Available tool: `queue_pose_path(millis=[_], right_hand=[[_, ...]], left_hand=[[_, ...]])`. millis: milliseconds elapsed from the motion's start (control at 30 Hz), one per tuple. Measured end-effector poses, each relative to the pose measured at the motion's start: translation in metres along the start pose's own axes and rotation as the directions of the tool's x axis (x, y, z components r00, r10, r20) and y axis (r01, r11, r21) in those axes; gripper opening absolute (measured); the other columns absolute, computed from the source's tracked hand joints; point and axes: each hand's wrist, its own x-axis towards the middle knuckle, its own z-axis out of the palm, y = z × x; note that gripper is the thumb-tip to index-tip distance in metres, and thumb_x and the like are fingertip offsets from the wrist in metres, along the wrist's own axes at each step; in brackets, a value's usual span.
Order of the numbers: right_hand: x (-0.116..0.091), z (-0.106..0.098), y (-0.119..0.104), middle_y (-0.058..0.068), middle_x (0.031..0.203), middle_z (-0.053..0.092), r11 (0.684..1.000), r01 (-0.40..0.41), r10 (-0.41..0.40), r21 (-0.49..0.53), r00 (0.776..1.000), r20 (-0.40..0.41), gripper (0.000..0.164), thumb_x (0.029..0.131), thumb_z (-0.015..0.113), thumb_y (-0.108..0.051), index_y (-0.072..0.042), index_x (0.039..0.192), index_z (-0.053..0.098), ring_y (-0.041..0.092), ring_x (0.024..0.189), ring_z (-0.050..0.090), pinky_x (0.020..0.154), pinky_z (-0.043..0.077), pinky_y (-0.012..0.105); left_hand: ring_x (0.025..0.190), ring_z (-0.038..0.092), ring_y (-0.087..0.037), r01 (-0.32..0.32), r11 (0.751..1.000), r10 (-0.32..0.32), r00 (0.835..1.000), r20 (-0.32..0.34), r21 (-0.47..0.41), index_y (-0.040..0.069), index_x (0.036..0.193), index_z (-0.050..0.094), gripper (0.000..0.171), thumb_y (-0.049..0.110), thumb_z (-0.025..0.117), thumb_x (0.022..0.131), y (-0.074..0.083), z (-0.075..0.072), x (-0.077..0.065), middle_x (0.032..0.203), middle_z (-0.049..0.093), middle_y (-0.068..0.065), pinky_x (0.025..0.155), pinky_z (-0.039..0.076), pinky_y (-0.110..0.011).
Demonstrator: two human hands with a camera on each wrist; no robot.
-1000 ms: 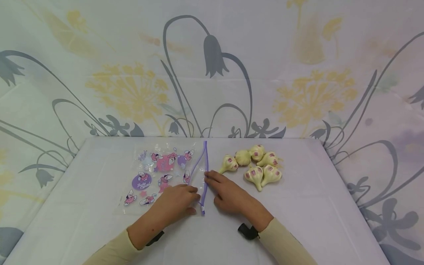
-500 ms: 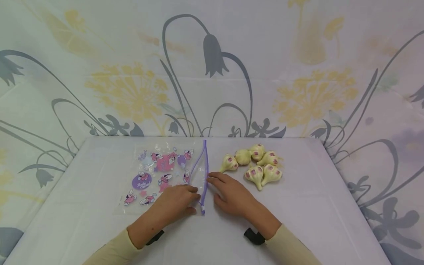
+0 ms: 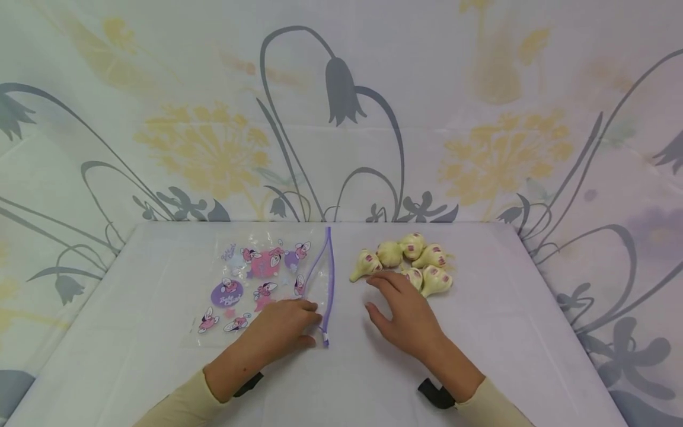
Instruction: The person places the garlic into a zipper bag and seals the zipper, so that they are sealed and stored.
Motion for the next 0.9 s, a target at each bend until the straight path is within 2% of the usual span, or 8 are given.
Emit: queue_pose_path(millis=[133, 300, 467, 600, 767, 900], right_hand=[[-0.004, -0.011, 0.009, 0.007, 0.125, 0.068, 0.999, -0.025, 0.023, -0.025, 0.997, -0.074, 0.04, 0.083, 0.086, -0.008, -0.004, 0.12, 0.071, 0.026, 0.117, 0.065, 0.098, 0.05, 0.035], [-0.011, -0.024, 0.021, 0.011, 0.119, 0.068, 0.992, -0.115, 0.106, -0.051, 0.983, -0.149, 0.04, 0.08, 0.085, -0.002, 0.0, 0.117, 0.071, 0.032, 0.114, 0.062, 0.096, 0.046, 0.041], [-0.017, -0.034, 0.033, 0.018, 0.114, 0.065, 0.971, -0.234, 0.215, -0.043, 0.943, -0.254, 0.036, 0.077, 0.084, 0.002, 0.003, 0.11, 0.07, 0.04, 0.11, 0.059, 0.091, 0.044, 0.048], [-0.022, -0.036, 0.045, 0.023, 0.11, 0.064, 0.955, -0.294, 0.269, -0.034, 0.911, -0.314, 0.036, 0.076, 0.085, 0.0, 0.005, 0.108, 0.069, 0.044, 0.105, 0.058, 0.087, 0.042, 0.051], [-0.029, -0.034, 0.058, 0.028, 0.111, 0.062, 0.927, -0.374, 0.345, -0.024, 0.877, -0.335, 0.04, 0.077, 0.086, -0.005, 0.008, 0.11, 0.067, 0.047, 0.104, 0.057, 0.087, 0.042, 0.055], [-0.033, -0.034, 0.064, 0.028, 0.11, 0.06, 0.89, -0.455, 0.43, -0.016, 0.853, -0.296, 0.046, 0.08, 0.087, -0.011, 0.01, 0.113, 0.064, 0.045, 0.101, 0.056, 0.084, 0.041, 0.052]], left_hand=[[0.083, 0.067, -0.012, -0.001, 1.0, 0.001, 1.0, -0.009, -0.009, 0.018, 0.107, 0.083, 0.031, 0.037, 0.092, 0.084, -0.001, 0.001, 0.0, 0.1, 0.075, 0.003, 0.077, 0.06, -0.026], [0.089, 0.07, -0.014, 0.009, 1.0, -0.009, 1.0, -0.004, -0.022, 0.018, 0.11, 0.083, 0.033, 0.037, 0.092, 0.084, -0.001, 0.003, 0.0, 0.106, 0.077, 0.002, 0.082, 0.061, -0.028], [0.095, 0.072, -0.015, 0.018, 0.999, -0.018, 1.0, 0.004, -0.029, 0.019, 0.112, 0.083, 0.035, 0.038, 0.091, 0.084, -0.001, 0.003, 0.0, 0.11, 0.077, 0.001, 0.085, 0.061, -0.029], [0.098, 0.073, -0.016, 0.022, 0.999, -0.022, 1.0, 0.011, -0.037, 0.019, 0.113, 0.083, 0.036, 0.038, 0.091, 0.084, -0.001, 0.003, 0.0, 0.112, 0.077, 0.001, 0.087, 0.061, -0.03], [0.099, 0.072, -0.016, 0.022, 0.999, -0.021, 1.0, 0.018, -0.041, 0.019, 0.114, 0.083, 0.036, 0.037, 0.091, 0.084, -0.001, 0.002, -0.001, 0.113, 0.077, 0.001, 0.088, 0.061, -0.03], [0.1, 0.072, -0.016, 0.023, 0.999, -0.022, 0.999, 0.024, -0.039, 0.019, 0.115, 0.083, 0.036, 0.038, 0.09, 0.085, -0.001, 0.001, -0.001, 0.113, 0.076, 0.001, 0.088, 0.061, -0.03]])
